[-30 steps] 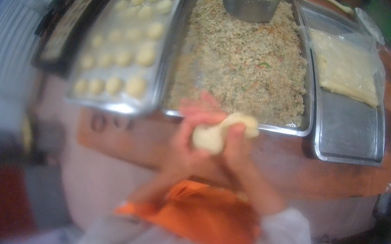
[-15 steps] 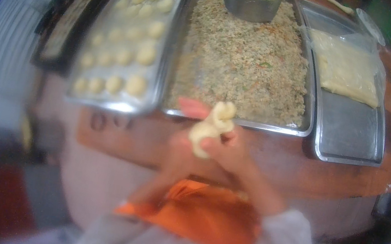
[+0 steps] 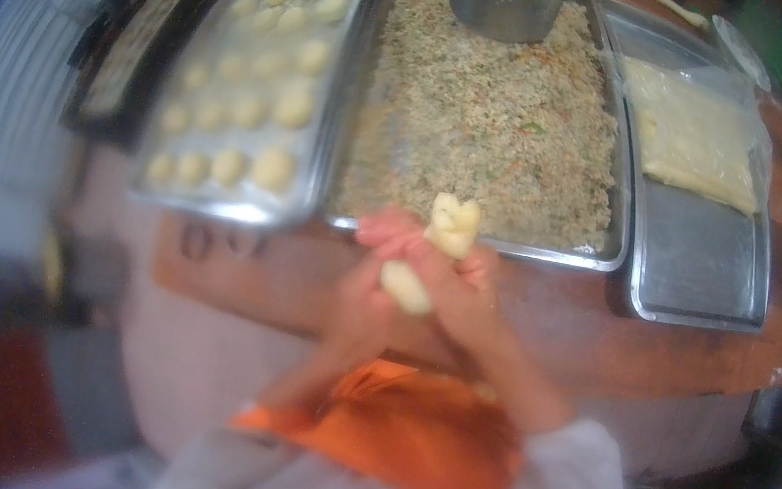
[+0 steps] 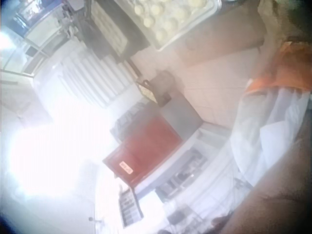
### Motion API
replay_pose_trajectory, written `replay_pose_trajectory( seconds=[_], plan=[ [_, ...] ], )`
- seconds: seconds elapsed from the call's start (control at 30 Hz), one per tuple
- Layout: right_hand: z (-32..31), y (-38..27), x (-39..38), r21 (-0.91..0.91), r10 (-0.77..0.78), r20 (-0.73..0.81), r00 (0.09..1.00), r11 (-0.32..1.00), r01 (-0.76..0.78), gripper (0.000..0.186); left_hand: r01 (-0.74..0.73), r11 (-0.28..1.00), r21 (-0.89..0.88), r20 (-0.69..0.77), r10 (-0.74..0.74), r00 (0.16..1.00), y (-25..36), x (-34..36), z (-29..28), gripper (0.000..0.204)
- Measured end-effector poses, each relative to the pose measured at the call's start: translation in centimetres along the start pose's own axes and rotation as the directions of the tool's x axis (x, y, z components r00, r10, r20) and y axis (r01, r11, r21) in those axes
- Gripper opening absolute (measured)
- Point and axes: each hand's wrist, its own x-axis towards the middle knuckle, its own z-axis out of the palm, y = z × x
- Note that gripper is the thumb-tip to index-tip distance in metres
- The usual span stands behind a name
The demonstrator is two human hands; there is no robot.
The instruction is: The person forms dough buns by hand, filling them with a mixture from a tray and placing them onto a baking sheet. The person also rolls a long piece of dough and portions it before filling.
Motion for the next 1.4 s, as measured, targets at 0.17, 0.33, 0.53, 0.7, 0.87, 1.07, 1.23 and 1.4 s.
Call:
replay_pose_trajectory(
  seconds=[0.17, 0.33, 0.53, 0.7, 0.87, 1.07, 1.23, 1.4],
  plan=[
    [-0.5, 0.3, 0.4, -0.005, -0.114, 0.014, 0.993, 0.993, 0.114, 0.028, 0.047, 0.979, 0.196, -0.17, -0.013, 0.985, 0.1, -0.2, 1.2, 0.054],
    [1.6, -0.7, 0.0, 0.096, 0.073, -0.1, 0.992, 0.993, -0.063, 0.033, 0.069, 0.997, -0.042, -0.112, -0.073, 0.991, -0.8, -1.0, 0.3, 0.056],
    [0.2, -0.2, -0.6, 0.141, 0.167, -0.017, 0.986, 0.976, -0.163, 0.034, -0.07, 0.997, -0.027, -0.11, 0.066, 0.992, -0.9, -1.3, 0.6, 0.055],
    [0.1, 0.6, -0.4, 0.051, 0.08, 0.115, 0.99, 0.995, -0.086, 0.041, 0.036, 0.973, -0.228, -0.078, -0.055, 0.995, -0.4, -1.8, 0.1, 0.046],
    [0.1, -1.0, 0.3, -0.314, 0.006, 0.06, 0.998, 0.949, 0.013, 0.037, 0.224, 0.885, -0.409, -0.078, -0.278, 0.957, 0.6, -1.3, -0.3, 0.042],
    [-1.4, -2.9, 0.2, -0.318, 0.266, 0.029, 0.963, 0.916, -0.244, 0.029, 0.276, 0.67, -0.689, -0.046, -0.421, 0.906, 1.2, 0.0, -1.6, 0.05],
    [-2.0, -3.4, 0.3, -0.226, 0.305, 0.051, 0.951, 0.931, -0.286, 0.018, 0.262, 0.803, -0.536, -0.069, -0.35, 0.934, 2.4, -0.5, -1.4, 0.044],
    [-1.9, -3.3, 0.6, -0.529, 0.137, 0.189, 0.972, 0.849, -0.016, 0.017, 0.596, 0.722, -0.352, 0.099, -0.605, 0.79, 1.4, -0.2, -3.6, 0.043]
  ],
)
